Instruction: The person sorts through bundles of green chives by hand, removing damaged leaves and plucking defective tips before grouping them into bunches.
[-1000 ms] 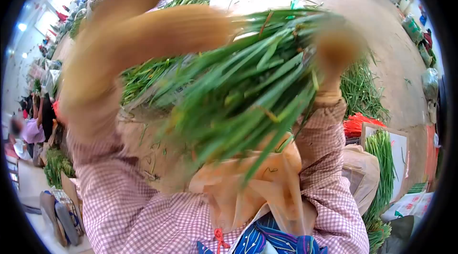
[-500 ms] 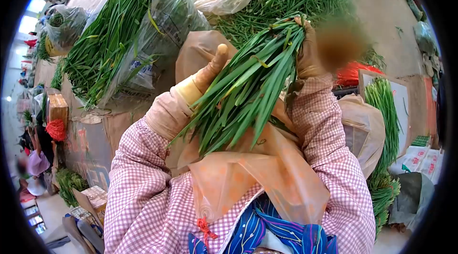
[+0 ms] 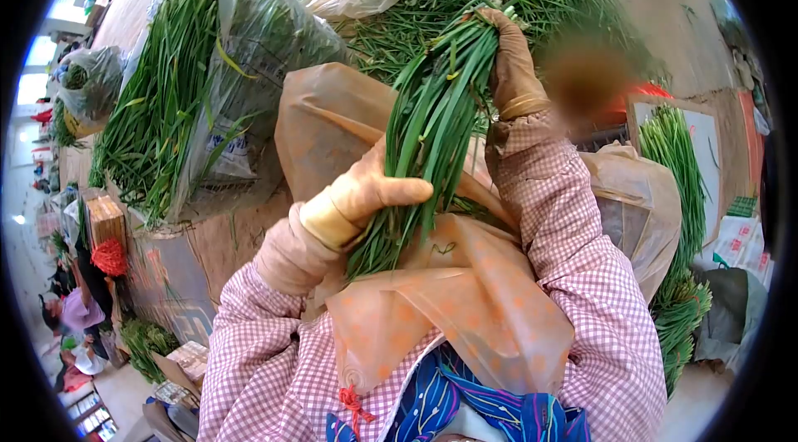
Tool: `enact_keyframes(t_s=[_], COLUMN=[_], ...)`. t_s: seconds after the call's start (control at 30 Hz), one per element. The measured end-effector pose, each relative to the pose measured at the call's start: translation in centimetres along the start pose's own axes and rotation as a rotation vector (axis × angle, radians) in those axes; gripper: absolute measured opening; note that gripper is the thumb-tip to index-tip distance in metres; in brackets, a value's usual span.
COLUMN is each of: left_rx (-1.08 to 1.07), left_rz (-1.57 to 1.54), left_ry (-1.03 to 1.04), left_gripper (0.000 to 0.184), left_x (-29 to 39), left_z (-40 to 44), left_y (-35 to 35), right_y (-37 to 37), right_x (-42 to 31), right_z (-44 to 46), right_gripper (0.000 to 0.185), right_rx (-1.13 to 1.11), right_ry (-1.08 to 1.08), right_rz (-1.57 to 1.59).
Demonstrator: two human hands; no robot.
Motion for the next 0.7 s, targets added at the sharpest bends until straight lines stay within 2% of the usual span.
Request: enact_keyframes(t_s=[0.1,0.17,0.2,0.27,0.37,0.43,0.5,0.57,0.6,0.63,0.67,0.7], left_rx=[0.025,0.156,0.213,0.261,0.353,0.434,0.479,0.542,0.5,0.543,0.528,0.516], left_rz=[0.015,0.067,0.005,0.029,0.065,0.166,0.242,0.258,0.32,0.33,0.337,0.344], left_ry=[0.009,-0.047,-0.115,-0.108,-0.139,-0.156,-0.209,-0.333,-0.292,-0.43,-0.448,-0.467], left_gripper=[0.077,0.071,0.065,0.063,0.058,0.055,0.047,0.043,0.04,0.039,0.039,0.039], left_x=[-0.7,-0.9,-1.8,-1.8,-1.3,-1.2,-0.6,0.0,0.6,1.3,1.9,2.4], left_z=[0.7,0.9,1.2,1.3,1.5,2.0,2.6,3.0,3.6,3.6,3.9,4.3], left_y=[0.4,0.1,-0.3,-0.1,-0.3,-1.4,-1.9,-2.7,-3.5,-3.6,-3.7,-4.0], right_y=[-0.4,-0.3,-0.6,-1.5,-0.6,0.0,2.6,3.2,3.6,4.0,4.6,3.7], right_x=[0.7,1.4,2.3,3.3,4.0,5.2,7.0,8.4,8.9,9.2,10.5,12.0], right_z=[0.7,0.7,0.9,1.2,-2.9,-6.0,-9.5,-10.3,-10.4,-10.2,-10.8,-9.6], right_gripper=[0.016,0.014,0.02,0.027,0.059,0.049,0.045,0.044,0.043,0.04,0.039,0.043], right_rx=[0.024,0.014,0.022,0.037,-0.112,-0.111,-0.241,-0.158,-0.119,-0.089,-0.042,0.041], right_ry=[-0.019,-0.007,0.048,0.102,0.189,0.347,0.631,0.682,0.703,0.727,0.88,0.804], right_rz=[-0.029,0.059,0.052,0.056,-0.107,-0.054,0.207,0.332,0.386,0.423,0.55,0.48])
Point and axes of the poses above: each hand's wrist, its own z-axis towards the middle knuckle, its own y-axis out of the palm, x = y × z, the point moved 8 cm from there along z, towards the middle knuckle, and after that the axes turned 1 degree about -z, right-handed, at the moved point
